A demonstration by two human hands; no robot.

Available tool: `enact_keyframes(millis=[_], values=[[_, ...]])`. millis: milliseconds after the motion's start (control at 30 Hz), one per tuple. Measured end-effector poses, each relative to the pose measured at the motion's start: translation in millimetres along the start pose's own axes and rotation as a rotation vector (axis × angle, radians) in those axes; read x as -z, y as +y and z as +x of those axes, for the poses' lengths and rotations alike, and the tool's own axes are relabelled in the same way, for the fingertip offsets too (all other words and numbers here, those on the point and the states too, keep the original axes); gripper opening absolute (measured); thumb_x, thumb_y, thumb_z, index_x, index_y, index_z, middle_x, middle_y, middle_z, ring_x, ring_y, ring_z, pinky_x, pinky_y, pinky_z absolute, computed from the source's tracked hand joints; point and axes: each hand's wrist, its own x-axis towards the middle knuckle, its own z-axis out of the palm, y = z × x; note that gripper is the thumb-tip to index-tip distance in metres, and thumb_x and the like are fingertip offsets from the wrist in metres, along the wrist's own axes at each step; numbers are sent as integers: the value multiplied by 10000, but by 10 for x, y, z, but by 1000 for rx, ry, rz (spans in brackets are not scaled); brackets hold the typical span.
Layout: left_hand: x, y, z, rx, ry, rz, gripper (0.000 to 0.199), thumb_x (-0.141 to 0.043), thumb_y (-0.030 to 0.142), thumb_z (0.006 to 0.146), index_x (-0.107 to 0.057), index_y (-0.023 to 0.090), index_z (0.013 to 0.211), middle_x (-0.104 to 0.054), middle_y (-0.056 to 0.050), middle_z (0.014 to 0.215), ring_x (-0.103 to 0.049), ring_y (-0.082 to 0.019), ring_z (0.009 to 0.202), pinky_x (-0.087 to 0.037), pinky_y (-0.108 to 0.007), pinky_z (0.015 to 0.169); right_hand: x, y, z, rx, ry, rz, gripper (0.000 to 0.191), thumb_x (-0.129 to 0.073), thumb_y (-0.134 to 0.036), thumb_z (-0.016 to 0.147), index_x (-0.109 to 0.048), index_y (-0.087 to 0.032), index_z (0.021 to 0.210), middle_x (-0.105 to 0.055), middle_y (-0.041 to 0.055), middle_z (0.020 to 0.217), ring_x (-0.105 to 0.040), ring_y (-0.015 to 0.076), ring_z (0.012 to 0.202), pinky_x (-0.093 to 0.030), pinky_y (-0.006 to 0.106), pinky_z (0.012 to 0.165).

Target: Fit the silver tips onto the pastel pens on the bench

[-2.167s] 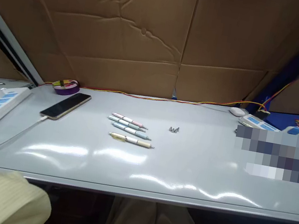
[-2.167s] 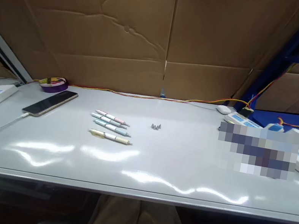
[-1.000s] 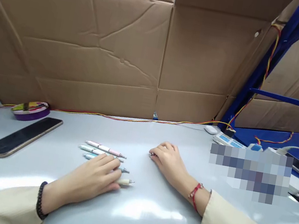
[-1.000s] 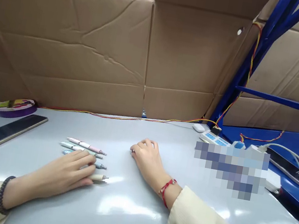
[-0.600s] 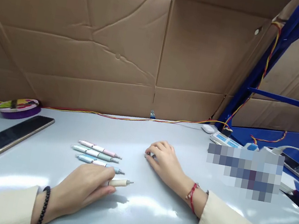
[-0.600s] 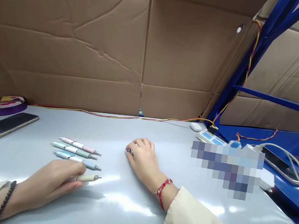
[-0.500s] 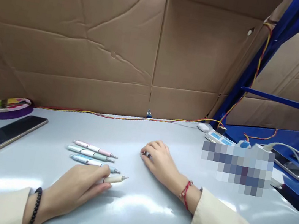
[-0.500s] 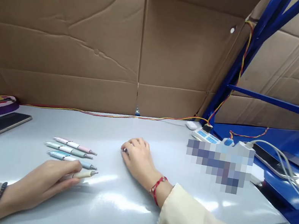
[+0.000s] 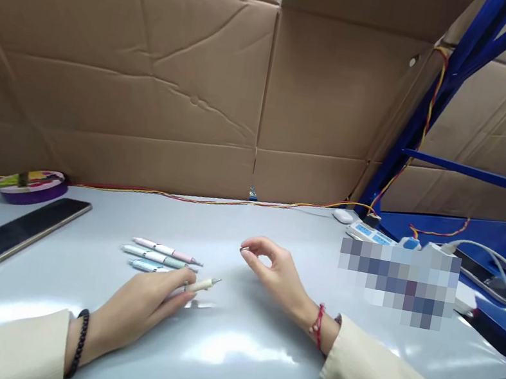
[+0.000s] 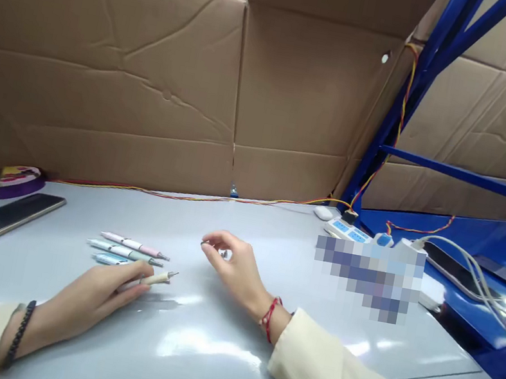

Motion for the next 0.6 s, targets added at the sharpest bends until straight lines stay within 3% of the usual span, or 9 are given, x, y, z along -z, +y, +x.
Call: enact_keyframes(millis=[167,433,600], values=[[-2,3,2,45,26,-62,210,-304,352,937,-465,219,918,-589,23,734,-558,-149,615,-387,-204,542,-35,-98,-66,-78,-164,236,116,-554,-253,814,-619,-184,881,-653,29,866,-611,151,821,-489,283,757],[-17,18,4,-14,-8,-67,206,-306,326,932,-463,209,867,-568,20,698,-542,-146,599,-381,-210,539,-120,-134,-96,-19,-246,151,116,-575,-222,802,-652,-196,884,-685,18,868,-624,152,816,-487,264,741],[-29,18,-3,20,-20,-62,220,-300,343,935,-464,210,873,-568,20,704,-542,-152,608,-379,-215,553,-147,-97,-122,81,-213,73,91,-605,-198,790,-656,-208,865,-692,1,822,-631,139,748,-481,245,707]])
